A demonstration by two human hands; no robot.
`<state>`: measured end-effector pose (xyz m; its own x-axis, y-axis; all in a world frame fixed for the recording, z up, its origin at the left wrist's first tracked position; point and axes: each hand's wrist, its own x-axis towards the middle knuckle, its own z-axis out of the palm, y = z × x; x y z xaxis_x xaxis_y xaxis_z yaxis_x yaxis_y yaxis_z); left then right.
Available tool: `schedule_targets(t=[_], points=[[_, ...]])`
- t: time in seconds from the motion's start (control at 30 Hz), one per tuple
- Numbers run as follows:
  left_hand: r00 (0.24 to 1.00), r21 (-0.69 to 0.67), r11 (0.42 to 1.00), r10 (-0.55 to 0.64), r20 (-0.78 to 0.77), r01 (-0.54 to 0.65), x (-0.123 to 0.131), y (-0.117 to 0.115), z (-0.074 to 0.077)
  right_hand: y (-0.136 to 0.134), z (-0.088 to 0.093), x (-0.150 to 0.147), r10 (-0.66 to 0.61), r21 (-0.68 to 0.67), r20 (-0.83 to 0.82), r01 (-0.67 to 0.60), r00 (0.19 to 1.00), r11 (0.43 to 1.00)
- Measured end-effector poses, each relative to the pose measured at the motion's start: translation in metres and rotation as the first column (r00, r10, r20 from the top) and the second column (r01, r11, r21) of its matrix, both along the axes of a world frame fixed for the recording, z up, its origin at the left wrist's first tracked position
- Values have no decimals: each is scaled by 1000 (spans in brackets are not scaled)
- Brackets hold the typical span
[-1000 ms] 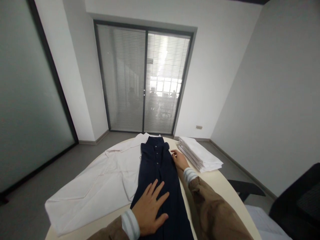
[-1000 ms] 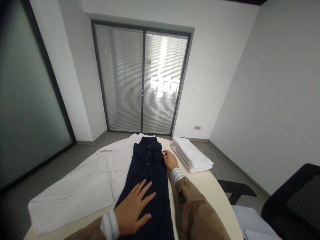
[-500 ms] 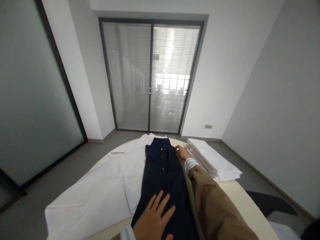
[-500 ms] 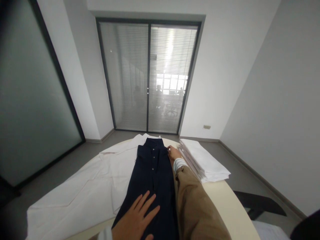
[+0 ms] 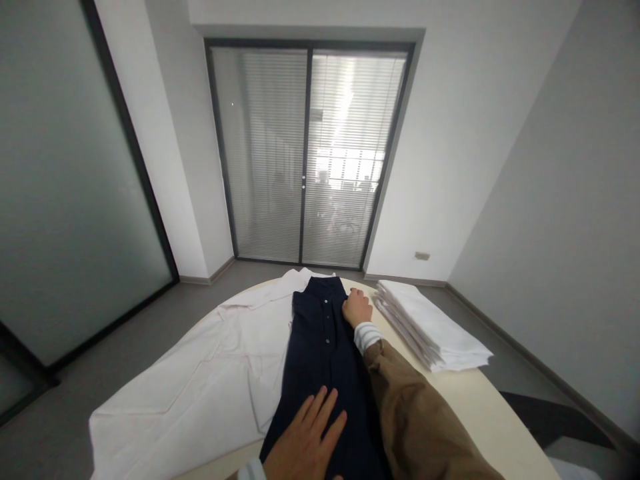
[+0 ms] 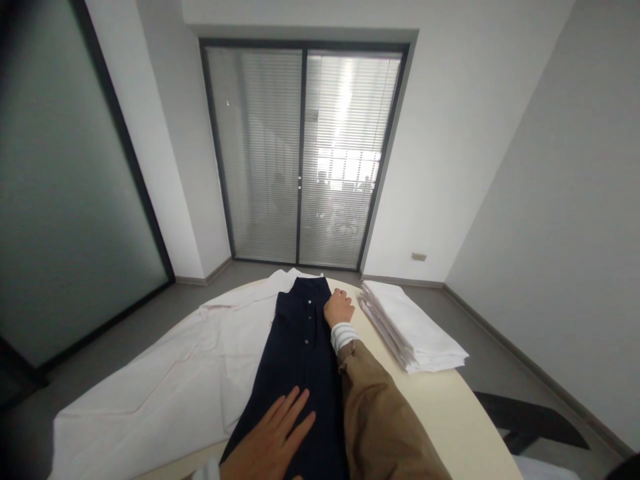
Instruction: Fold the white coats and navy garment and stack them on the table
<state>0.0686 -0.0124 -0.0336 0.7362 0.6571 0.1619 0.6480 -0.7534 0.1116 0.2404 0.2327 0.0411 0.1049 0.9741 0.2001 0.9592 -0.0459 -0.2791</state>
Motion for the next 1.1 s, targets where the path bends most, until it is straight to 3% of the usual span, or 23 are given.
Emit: schedule_targets(t=[0.17, 0.3, 0.43, 0.53, 0.63, 0.77, 0.9, 1.0, 1.1], points=[[999, -115, 993, 32, 39, -27, 1, -5, 10, -23, -1, -4, 141, -114, 6, -140, 990, 984], [996, -190, 981, 54, 65, -41, 3, -12, 27, -41, -21, -8, 200, -235, -11, -197, 980, 952], [993, -298, 950, 111, 35, -95, 7, -21, 51, -55, -40, -14, 168, -205, -15, -167, 986, 964], [988, -327, 937, 145, 52, -120, 8, -27, 62, -59, -40, -9, 204, -176, -107, -221, 973, 959], [983, -327, 938, 157, 94, -119, 8, -31, 62, -65, -35, 9, 282, -111, -175, -304, 943, 946], [978, -315, 941, 171, 123, -125, 8, -35, 54, -82, -41, 39, 226, -70, -129, -237, 965, 969], [957, -356, 927, 204, 208, -120, 11, -32, 56, -97, -49, 57, 281, -46, -145, -290, 949, 956], [865, -359, 917, 316, 389, -174, 8, -8, 68, -100, -50, 60, 288, 10, -204, -292, 936, 956], [632, -377, 878, 475, 612, -294, -6, 42, 81, -95, -48, 61, 267, 43, -264, -265, 927, 963]])
